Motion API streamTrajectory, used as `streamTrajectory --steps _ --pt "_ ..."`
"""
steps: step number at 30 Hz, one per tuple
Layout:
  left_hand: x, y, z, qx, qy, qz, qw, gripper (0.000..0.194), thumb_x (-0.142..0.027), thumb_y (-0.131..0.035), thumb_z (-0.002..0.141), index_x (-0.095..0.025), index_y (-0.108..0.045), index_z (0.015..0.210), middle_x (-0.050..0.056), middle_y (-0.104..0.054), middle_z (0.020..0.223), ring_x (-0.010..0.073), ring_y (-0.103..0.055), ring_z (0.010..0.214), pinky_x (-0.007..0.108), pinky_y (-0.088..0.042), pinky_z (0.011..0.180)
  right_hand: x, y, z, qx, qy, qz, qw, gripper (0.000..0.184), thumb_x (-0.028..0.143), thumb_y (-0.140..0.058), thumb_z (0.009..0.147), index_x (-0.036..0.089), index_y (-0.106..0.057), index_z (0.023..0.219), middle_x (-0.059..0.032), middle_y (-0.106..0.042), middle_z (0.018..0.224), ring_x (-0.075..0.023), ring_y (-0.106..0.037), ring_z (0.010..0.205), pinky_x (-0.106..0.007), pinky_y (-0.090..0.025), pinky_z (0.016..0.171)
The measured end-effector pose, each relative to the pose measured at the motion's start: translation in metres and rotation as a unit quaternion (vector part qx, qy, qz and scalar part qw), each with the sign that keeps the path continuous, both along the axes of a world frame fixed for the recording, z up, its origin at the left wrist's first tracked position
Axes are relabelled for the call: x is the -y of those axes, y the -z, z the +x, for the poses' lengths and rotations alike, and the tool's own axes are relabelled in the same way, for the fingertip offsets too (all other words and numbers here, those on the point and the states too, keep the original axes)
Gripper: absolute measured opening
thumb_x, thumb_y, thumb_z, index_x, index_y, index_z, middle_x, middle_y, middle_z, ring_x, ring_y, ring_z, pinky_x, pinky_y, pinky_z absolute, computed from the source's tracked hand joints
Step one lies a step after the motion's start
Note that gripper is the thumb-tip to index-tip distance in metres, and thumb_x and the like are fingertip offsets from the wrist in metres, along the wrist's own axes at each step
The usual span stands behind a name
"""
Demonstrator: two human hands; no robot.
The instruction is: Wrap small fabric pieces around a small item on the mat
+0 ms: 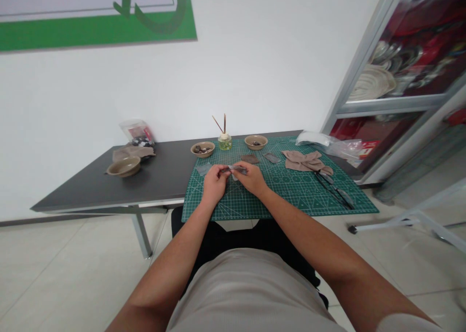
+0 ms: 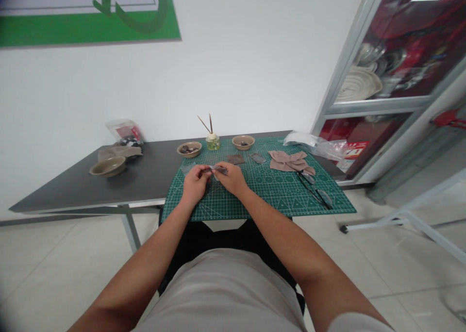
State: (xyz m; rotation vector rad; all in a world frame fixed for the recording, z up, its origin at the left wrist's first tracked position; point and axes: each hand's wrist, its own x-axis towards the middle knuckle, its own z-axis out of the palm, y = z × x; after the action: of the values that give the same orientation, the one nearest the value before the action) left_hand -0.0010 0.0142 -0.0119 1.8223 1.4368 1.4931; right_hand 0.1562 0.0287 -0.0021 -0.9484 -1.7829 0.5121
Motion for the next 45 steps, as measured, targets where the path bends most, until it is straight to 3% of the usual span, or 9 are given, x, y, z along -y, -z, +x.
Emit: streamTrajectory --steps 45 --pt "0.0029 -0.0034 0.0000 -0.023 -0.004 0.007 1.000 0.013 -0.016 -0.058 0.081 -0.019 -0.065 0.091 0.001 -0.063 0.081 0.0142 -0.058 0.073 0.027 -0.046 0.069 -0.0005 0.0015 0.0003 0.007 0.006 0.005 1.000 0.014 0.030 -0.062 0.083 0.025 -0.071 0.092 -0.0014 -0.074 0.090 -0.0188 -0.068 0.082 -0.030 -0.050 0.077"
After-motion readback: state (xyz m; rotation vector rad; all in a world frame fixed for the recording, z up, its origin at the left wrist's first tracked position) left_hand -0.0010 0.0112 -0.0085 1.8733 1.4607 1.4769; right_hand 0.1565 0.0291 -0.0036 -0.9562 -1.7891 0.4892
